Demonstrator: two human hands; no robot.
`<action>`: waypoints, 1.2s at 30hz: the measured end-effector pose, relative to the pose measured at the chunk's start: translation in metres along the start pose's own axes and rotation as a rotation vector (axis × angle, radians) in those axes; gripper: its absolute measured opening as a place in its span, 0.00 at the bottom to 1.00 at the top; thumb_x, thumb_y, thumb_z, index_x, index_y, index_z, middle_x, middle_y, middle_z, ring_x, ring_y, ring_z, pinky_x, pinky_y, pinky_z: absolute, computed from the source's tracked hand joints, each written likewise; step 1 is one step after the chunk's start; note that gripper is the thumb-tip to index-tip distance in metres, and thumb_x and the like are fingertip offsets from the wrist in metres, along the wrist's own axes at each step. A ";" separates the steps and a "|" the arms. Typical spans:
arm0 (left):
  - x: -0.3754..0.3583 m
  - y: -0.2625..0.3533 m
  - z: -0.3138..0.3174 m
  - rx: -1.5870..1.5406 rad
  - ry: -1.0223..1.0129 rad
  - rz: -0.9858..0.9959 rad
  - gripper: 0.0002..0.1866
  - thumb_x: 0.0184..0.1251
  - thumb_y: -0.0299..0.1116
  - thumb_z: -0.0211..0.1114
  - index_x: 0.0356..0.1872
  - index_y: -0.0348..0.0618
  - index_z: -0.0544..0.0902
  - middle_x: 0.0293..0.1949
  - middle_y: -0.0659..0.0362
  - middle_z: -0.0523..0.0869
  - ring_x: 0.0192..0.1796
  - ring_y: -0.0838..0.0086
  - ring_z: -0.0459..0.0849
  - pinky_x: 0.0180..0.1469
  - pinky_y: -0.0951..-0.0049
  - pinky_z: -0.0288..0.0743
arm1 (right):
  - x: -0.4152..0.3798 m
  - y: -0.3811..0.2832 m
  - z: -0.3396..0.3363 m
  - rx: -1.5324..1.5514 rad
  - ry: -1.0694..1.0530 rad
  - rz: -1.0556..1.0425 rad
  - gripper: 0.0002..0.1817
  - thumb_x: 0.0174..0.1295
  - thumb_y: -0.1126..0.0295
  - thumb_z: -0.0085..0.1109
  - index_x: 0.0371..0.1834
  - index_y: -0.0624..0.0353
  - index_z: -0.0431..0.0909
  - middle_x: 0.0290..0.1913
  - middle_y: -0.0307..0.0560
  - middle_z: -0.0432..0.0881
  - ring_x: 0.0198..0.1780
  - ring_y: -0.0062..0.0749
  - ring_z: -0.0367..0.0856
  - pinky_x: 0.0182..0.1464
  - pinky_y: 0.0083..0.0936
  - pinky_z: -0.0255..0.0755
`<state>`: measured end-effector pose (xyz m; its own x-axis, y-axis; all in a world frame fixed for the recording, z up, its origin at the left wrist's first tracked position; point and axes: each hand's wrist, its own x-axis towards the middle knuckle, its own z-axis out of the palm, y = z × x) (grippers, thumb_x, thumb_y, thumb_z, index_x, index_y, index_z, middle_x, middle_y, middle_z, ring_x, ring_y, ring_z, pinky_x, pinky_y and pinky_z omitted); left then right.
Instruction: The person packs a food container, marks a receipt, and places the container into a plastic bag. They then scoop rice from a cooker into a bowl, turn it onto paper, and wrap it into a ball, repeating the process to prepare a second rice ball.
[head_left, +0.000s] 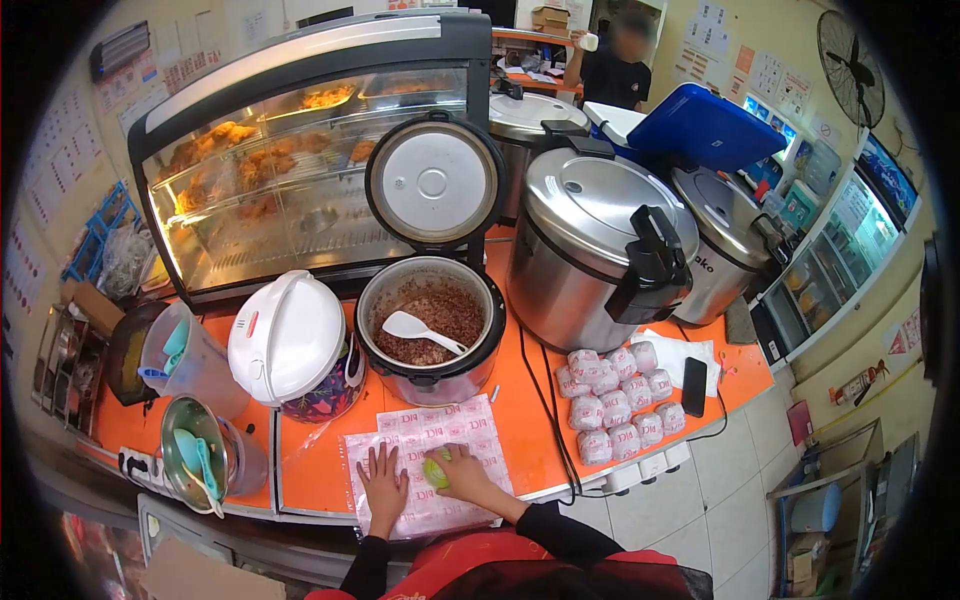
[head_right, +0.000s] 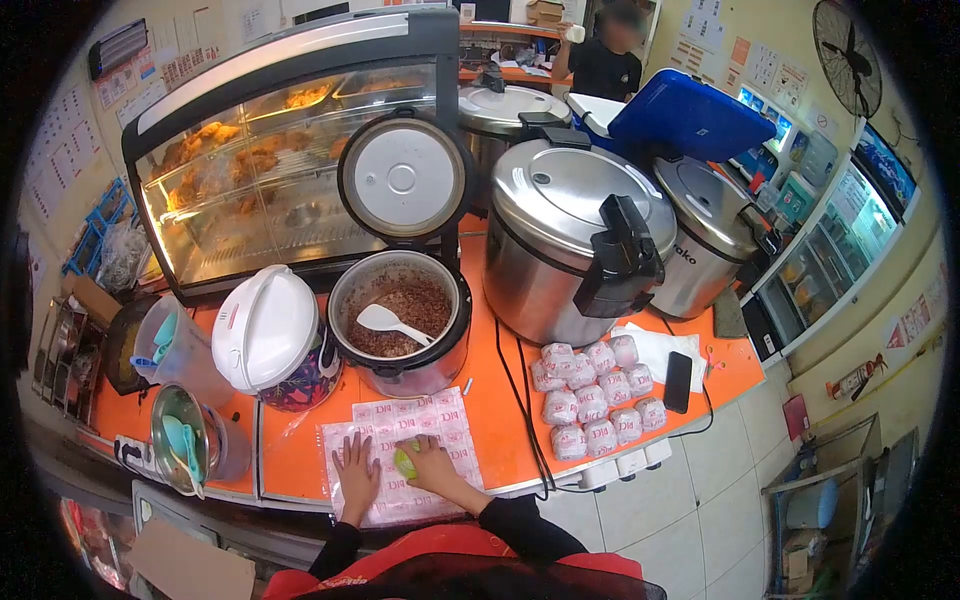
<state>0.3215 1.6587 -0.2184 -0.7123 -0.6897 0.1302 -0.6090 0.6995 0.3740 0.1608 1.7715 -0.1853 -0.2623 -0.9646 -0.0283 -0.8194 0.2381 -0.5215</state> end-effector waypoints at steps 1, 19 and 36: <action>0.000 0.000 0.000 -0.002 -0.001 -0.003 0.28 0.59 0.38 0.56 0.63 0.47 0.66 0.69 0.55 0.59 0.72 0.56 0.51 0.69 0.44 0.34 | 0.000 0.000 0.000 0.003 -0.001 0.000 0.42 0.36 0.62 0.72 0.60 0.42 0.64 0.53 0.55 0.67 0.54 0.54 0.69 0.46 0.46 0.73; 0.000 0.002 -0.003 0.002 -0.006 -0.003 0.28 0.59 0.38 0.55 0.63 0.46 0.66 0.69 0.55 0.59 0.72 0.56 0.50 0.69 0.44 0.35 | 0.001 0.001 0.001 0.019 -0.017 -0.002 0.42 0.35 0.62 0.72 0.60 0.42 0.64 0.54 0.55 0.67 0.54 0.56 0.68 0.46 0.47 0.73; -0.001 0.001 -0.003 -0.005 0.003 0.001 0.28 0.59 0.38 0.55 0.63 0.47 0.66 0.69 0.54 0.59 0.72 0.56 0.50 0.69 0.43 0.34 | 0.001 0.001 0.002 0.007 -0.010 -0.012 0.43 0.35 0.63 0.72 0.60 0.42 0.63 0.53 0.57 0.67 0.54 0.56 0.69 0.47 0.45 0.74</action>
<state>0.3225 1.6592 -0.2154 -0.7120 -0.6893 0.1335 -0.6062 0.6994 0.3786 0.1606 1.7703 -0.1881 -0.2473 -0.9685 -0.0305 -0.8187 0.2257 -0.5281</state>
